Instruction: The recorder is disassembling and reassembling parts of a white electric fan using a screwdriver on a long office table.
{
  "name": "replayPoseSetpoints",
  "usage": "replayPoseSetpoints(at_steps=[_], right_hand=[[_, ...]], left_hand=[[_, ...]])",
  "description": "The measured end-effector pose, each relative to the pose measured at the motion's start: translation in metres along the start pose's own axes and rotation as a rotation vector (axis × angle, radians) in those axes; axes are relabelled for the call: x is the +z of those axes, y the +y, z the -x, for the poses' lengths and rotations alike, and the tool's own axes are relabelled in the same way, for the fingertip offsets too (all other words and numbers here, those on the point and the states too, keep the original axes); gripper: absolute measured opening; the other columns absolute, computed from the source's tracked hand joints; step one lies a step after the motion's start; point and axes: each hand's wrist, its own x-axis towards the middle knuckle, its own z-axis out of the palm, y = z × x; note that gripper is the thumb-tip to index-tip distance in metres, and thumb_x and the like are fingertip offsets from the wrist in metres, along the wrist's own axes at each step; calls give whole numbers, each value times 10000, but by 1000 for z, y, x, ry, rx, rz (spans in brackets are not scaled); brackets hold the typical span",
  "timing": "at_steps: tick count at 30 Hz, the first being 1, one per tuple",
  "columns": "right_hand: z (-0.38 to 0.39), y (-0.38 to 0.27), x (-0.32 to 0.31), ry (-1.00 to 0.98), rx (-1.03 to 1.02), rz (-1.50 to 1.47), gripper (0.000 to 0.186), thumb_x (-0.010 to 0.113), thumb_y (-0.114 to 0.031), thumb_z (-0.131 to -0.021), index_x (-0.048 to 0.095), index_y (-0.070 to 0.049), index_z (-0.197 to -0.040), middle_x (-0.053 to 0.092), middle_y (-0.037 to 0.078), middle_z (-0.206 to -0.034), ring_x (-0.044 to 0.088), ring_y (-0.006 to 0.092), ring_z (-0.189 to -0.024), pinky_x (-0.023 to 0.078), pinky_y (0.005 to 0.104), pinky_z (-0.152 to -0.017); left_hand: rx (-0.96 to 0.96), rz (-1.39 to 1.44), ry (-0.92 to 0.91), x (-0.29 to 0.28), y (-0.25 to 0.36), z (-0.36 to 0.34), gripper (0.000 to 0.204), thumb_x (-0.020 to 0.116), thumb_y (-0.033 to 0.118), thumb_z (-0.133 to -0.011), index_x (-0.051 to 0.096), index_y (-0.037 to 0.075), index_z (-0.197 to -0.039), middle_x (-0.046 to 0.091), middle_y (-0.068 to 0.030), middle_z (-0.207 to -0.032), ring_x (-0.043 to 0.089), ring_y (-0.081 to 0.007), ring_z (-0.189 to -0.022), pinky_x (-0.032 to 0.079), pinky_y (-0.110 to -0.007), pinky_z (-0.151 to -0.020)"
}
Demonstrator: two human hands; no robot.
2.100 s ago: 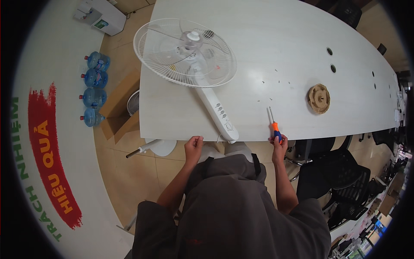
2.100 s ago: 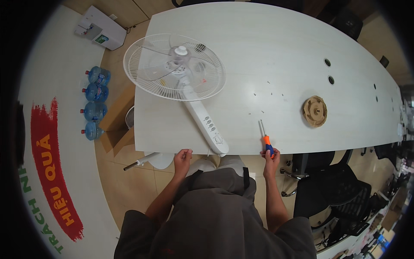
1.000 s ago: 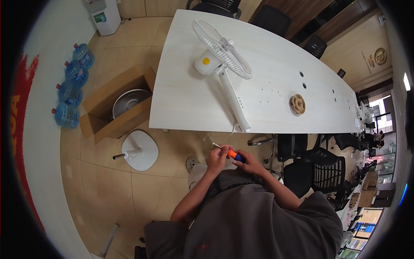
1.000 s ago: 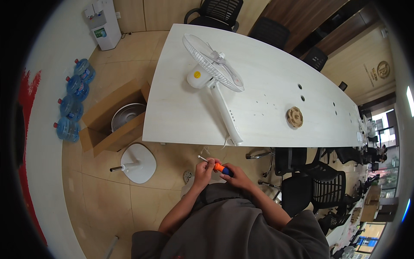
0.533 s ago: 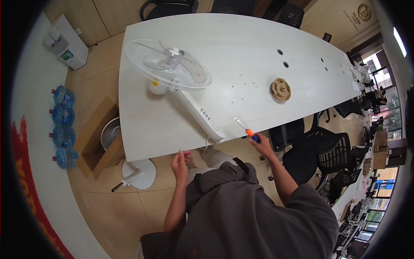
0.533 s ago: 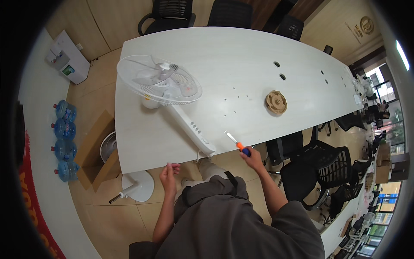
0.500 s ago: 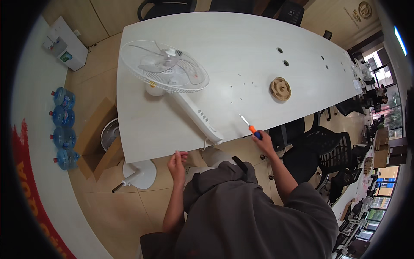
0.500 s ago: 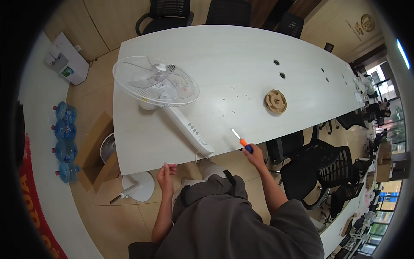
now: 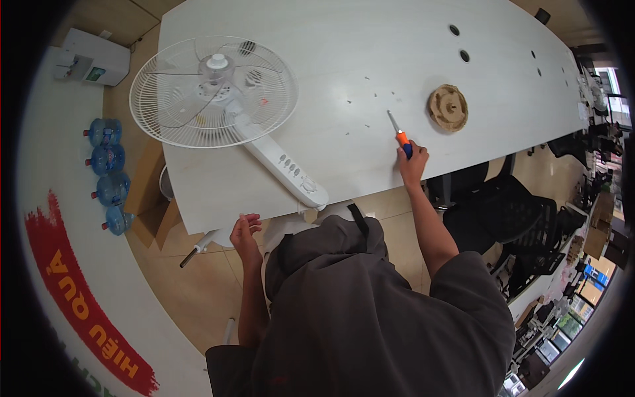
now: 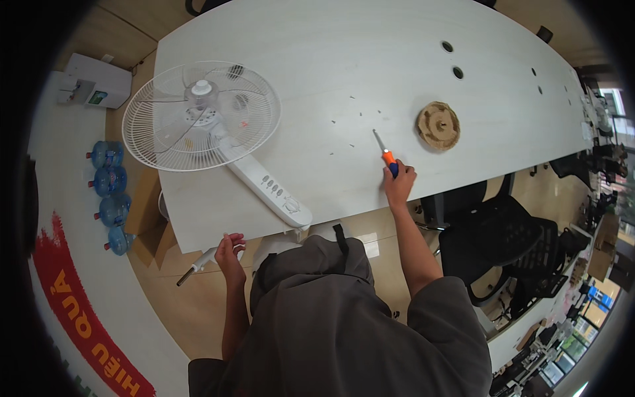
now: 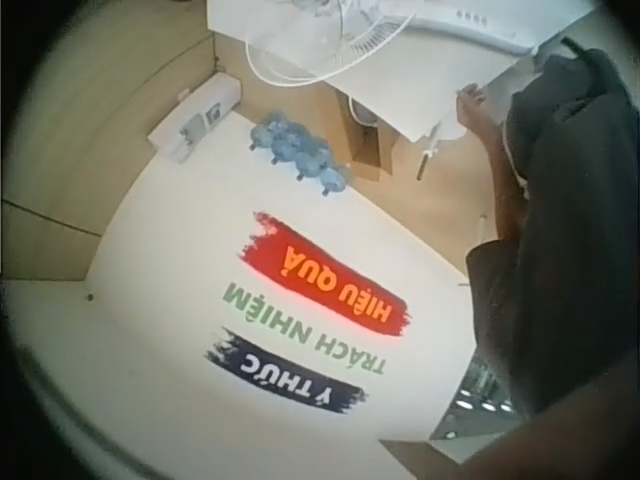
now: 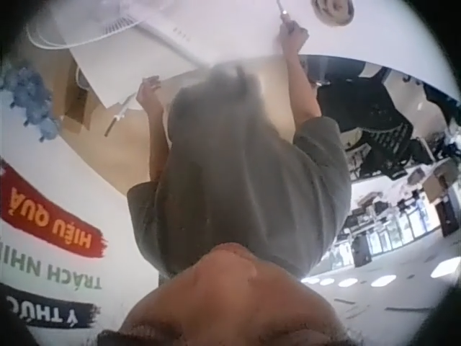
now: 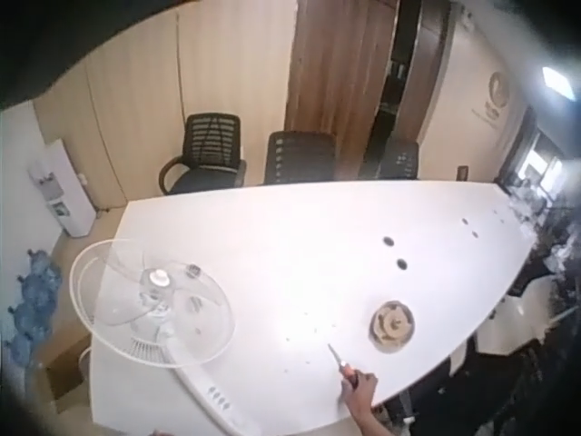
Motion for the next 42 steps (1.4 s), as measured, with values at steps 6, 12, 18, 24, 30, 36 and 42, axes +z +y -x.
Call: replayPoseSetpoints(at_steps=[6,12,18,24,30,36,42], right_hand=[[17,-80,-35,51,-270,74,652,741,-259,-825,450,-19,-1357,450,210,-1291,387,411,-1169,330,503,-1003],[74,-222,5,-458,-480,-465,851,816,-302,-747,366,49,-1378,462,258,-1308,435,411,-1217,369,455,-1041],[87,-285,64,-606,-344,-180,1024,851,-368,-665,302,40,-1427,496,268,-1303,518,399,-1181,437,439,-993],[78,-275,76,-575,-349,-141,936,781,-217,-631,336,4,-1424,576,270,-1218,587,418,-1097,486,443,-940],[77,-289,61,-660,-229,-208,906,768,-186,-605,382,27,-1396,583,264,-1249,590,374,-1148,470,405,-986],[77,-294,51,-645,-223,-206,916,789,-172,-594,403,38,-1397,580,248,-1274,584,342,-1175,445,371,-1020],[71,-291,34,-672,-182,-293,859,781,-95,-609,446,-10,-1396,612,150,-1244,584,224,-1131,444,337,-989]], left_hand=[[43,-28,-57,14,10,-18,380,473,282,-1024,653,-35,-918,682,-102,-891,608,-133,-760,476,-265,-664],[52,61,-25,-10,9,-42,378,472,278,-1023,661,-31,-914,684,-101,-890,599,-127,-756,472,-265,-671],[127,105,-26,-37,26,-120,282,568,251,-984,626,-16,-1055,666,-85,-988,597,-133,-845,485,-273,-717],[336,-99,-136,-9,58,-245,900,834,367,-733,357,13,-1410,471,-160,-1357,495,-290,-1188,443,-415,-977],[417,-223,-369,37,58,-332,1262,911,505,-520,268,-25,-1468,427,-230,-1422,422,-378,-1317,364,-447,-1097],[314,-123,-571,35,59,-354,1332,945,493,-423,292,-30,-1460,433,-234,-1432,427,-336,-1333,373,-396,-1101],[374,50,-652,32,79,-325,1235,956,435,-402,389,5,-1412,521,-206,-1331,505,-300,-1244,425,-391,-1045]])
